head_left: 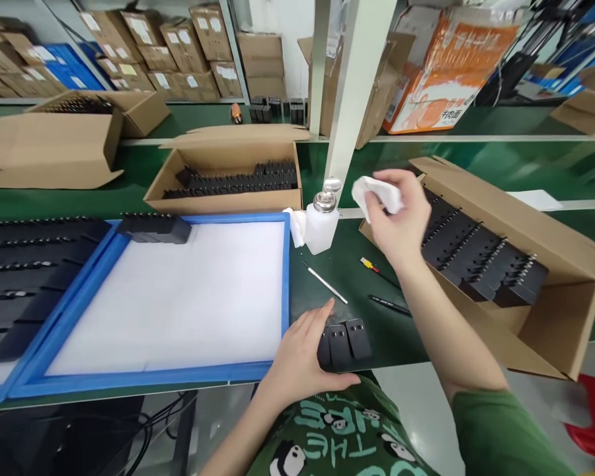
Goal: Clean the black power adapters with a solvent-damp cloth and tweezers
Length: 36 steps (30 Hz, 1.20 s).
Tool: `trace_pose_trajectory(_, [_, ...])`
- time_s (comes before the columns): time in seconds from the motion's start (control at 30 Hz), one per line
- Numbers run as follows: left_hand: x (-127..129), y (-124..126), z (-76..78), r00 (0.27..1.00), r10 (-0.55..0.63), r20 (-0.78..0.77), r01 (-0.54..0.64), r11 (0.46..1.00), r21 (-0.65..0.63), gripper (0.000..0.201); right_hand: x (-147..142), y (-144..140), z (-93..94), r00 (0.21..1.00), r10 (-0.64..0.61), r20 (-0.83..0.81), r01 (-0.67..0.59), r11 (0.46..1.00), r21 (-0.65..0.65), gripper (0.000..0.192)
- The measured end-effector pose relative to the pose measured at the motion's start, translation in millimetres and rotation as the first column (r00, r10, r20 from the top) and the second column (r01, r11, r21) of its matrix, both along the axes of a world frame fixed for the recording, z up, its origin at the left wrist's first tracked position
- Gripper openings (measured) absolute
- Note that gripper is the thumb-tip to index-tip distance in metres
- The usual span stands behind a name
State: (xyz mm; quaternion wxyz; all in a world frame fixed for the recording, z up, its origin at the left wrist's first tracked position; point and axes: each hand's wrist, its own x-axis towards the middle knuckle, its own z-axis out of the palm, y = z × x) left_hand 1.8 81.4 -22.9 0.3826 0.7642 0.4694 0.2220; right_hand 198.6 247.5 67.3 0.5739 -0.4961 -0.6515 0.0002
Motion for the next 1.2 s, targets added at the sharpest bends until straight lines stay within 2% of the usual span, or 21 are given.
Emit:
trace_pose_trajectory(0.03, [0, -1, 0.5, 1.000, 0.008, 0.011, -0.008, 1.000, -0.006, 0.113, -8, 9, 1.7, 0.989, 0.044, 0.143, -0.049, 0.998, 0.031, 0.029])
trace_pose_trajectory(0.1, [-1, -3, 0.3, 1.000, 0.018, 0.023, -0.017, 1.000, -0.015, 0.111, -18, 19, -1.1, 0.910, 0.179, 0.375, -0.188, 0.982, -0.011, 0.037])
trace_pose_trajectory(0.17, [-1, -4, -1.1, 0.999, 0.020, 0.031, -0.019, 1.000, -0.015, 0.111, -22, 23, -7.9, 0.828, 0.274, 0.489, -0.272, 0.959, -0.077, 0.042])
trace_pose_trajectory(0.2, [-1, -3, -1.9, 0.999, 0.020, 0.034, -0.019, 1.000, -0.011, 0.111, -22, 23, -10.9, 0.814, 0.289, 0.504, -0.283, 0.955, -0.090, 0.043])
trace_pose_trajectory(0.3, [0, -2, -3.5, 0.999, 0.007, 0.041, -0.007, 1.000, 0.004, 0.112, -18, 23, -12.9, 0.828, 0.262, 0.495, -0.262, 0.962, -0.072, 0.042])
trace_pose_trajectory(0.47, [0, 0, -4.9, 0.999, -0.006, 0.049, 0.005, 1.000, 0.008, 0.113, -17, 22, -4.2, 0.901, 0.164, 0.402, -0.172, 0.985, -0.015, 0.037])
trace_pose_trajectory(0.53, [0, -1, -6.5, 0.999, -0.007, 0.051, 0.006, 1.000, 0.018, 0.112, -20, 23, -3.9, 0.909, 0.160, 0.384, -0.164, 0.986, -0.021, 0.038])
trace_pose_trajectory(0.73, [0, -1, -8.7, 0.999, -0.017, 0.050, 0.015, 0.999, 0.045, 0.111, -23, 26, -5.6, 0.853, 0.263, 0.451, -0.231, 0.965, -0.125, 0.038])
trace_pose_trajectory(1.0, [0, 1, -3.6, 0.999, -0.012, 0.033, 0.009, 0.998, 0.063, 0.109, -21, 24, -2.2, 0.838, 0.269, 0.475, -0.242, 0.963, -0.118, 0.035])
trace_pose_trajectory(1.2, [1, 2, -4.1, 1.000, -0.005, 0.024, 0.003, 0.996, 0.091, 0.107, -23, 22, -4.7, 0.831, 0.266, 0.489, -0.251, 0.963, -0.098, 0.041])
